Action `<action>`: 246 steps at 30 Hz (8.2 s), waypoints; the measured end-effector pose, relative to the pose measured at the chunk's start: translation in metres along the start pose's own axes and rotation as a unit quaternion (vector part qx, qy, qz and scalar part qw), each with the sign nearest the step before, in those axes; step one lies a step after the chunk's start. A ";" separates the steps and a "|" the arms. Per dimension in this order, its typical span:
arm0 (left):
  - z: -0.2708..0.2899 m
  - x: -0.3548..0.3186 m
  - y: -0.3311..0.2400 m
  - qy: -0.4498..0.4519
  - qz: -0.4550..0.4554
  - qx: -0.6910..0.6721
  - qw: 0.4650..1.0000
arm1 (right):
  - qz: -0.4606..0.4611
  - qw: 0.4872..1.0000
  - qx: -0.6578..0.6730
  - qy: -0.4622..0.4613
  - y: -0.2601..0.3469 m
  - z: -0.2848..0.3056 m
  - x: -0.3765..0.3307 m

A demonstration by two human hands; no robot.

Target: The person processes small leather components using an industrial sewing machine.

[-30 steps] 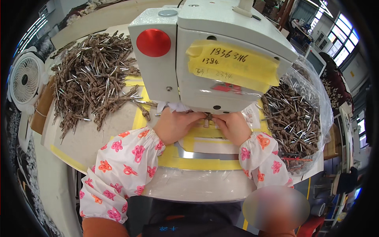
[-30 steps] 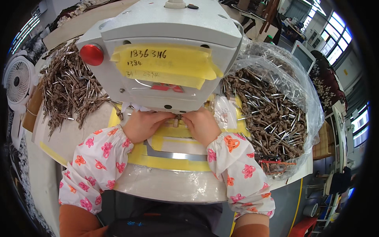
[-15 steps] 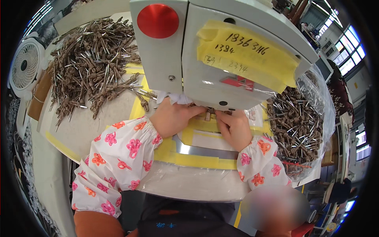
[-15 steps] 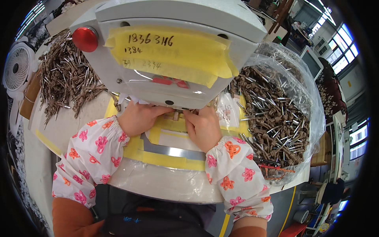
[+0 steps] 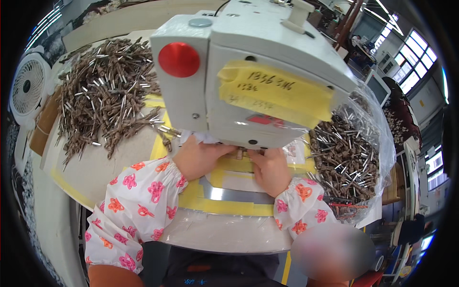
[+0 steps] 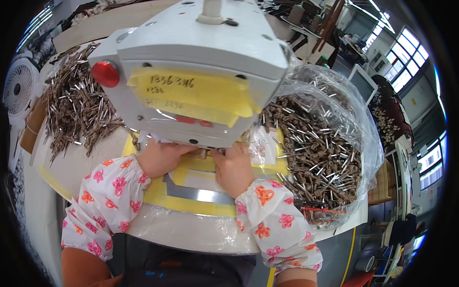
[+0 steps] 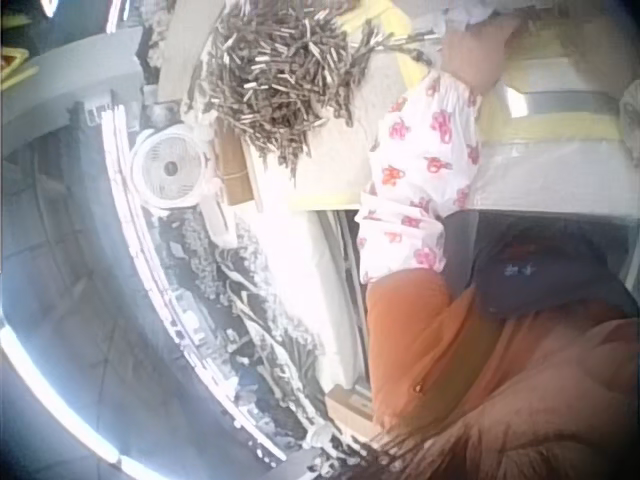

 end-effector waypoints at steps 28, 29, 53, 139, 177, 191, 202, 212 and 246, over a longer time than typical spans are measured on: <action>0.001 0.001 0.003 0.114 0.092 -0.040 0.988 | -0.023 0.988 -0.122 -0.088 -0.001 -0.063 -0.001; -0.001 0.003 0.002 0.116 0.096 -0.030 0.988 | -0.010 0.988 -0.128 -0.091 -0.002 -0.060 -0.001; 0.033 -0.013 0.038 0.122 0.228 0.021 0.966 | -0.025 0.998 0.028 -0.058 0.019 -0.018 0.000; -0.002 -0.011 0.005 0.057 -0.038 0.093 0.993 | -0.015 0.999 0.018 -0.022 0.002 -0.008 0.000; 0.004 0.010 -0.017 0.077 0.050 -0.036 0.995 | -0.008 0.996 -0.075 -0.049 -0.004 -0.031 -0.004; 0.030 -0.004 0.009 0.131 0.047 0.036 0.990 | -0.022 0.996 0.039 -0.083 -0.005 -0.032 -0.002; 0.052 -0.022 0.055 0.063 0.078 0.135 0.986 | -0.190 0.891 -0.248 -0.330 -0.060 0.217 -0.096; 0.061 -0.012 -0.036 0.057 -0.001 0.051 0.997 | -0.435 0.794 -0.123 -0.406 -0.166 0.239 -0.210; -0.225 0.217 -0.323 0.284 -0.318 0.103 0.899 | -0.323 0.790 -0.231 -0.466 -0.145 0.229 -0.213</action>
Point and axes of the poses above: each hand's wrist, its own x-axis towards the middle knuckle, its own z-axis out of the back of the hand, y = z × x, the point moved 2 cm from there along x, towards the middle knuckle, and after that the axes turned 10 degrees about -y, right-handed, at the moved point
